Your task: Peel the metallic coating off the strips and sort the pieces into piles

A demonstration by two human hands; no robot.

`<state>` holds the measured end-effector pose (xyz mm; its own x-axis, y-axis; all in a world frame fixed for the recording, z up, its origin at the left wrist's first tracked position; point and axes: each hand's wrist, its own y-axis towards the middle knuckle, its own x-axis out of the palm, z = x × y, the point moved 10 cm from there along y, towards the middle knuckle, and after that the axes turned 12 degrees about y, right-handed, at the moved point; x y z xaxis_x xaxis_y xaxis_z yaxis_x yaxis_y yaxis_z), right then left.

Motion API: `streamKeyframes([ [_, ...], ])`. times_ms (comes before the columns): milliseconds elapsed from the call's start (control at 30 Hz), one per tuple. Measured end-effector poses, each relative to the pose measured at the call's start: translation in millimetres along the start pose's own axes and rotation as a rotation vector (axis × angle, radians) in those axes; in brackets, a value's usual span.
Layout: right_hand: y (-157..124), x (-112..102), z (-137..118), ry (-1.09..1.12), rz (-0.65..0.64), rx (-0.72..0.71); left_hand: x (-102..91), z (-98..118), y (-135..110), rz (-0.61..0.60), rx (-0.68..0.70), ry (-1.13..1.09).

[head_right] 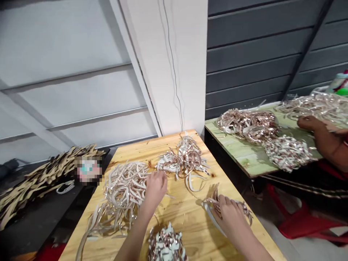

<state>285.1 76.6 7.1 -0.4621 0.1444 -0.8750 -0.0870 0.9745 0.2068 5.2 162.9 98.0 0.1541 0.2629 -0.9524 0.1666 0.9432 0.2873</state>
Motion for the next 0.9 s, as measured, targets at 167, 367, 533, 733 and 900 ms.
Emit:
streamKeyframes([
  [167, 0.1, -22.1, -22.1, 0.028, 0.043, -0.118, 18.1, -40.0, -19.0, -0.082, 0.016, 0.239],
  [367, -0.8, -34.6, -32.5, 0.036, 0.067, -0.235, 37.4, -48.1, -35.7, -0.177, 0.099, 0.401],
  [533, -4.7, -49.9, -35.2, 0.021, 0.082, -0.307, 30.6, -53.9, -40.1, -0.194, 0.117, 0.466],
  [733, -1.7, -75.7, -26.7, 0.004, 0.090, -0.361, 20.0, -55.5, -45.3, -0.204, 0.148, 0.465],
  [900, -7.9, -75.6, -34.2, 0.055, -0.009, -0.535, 5.0, -40.4, -44.9, -0.143, 0.143, 0.434],
])
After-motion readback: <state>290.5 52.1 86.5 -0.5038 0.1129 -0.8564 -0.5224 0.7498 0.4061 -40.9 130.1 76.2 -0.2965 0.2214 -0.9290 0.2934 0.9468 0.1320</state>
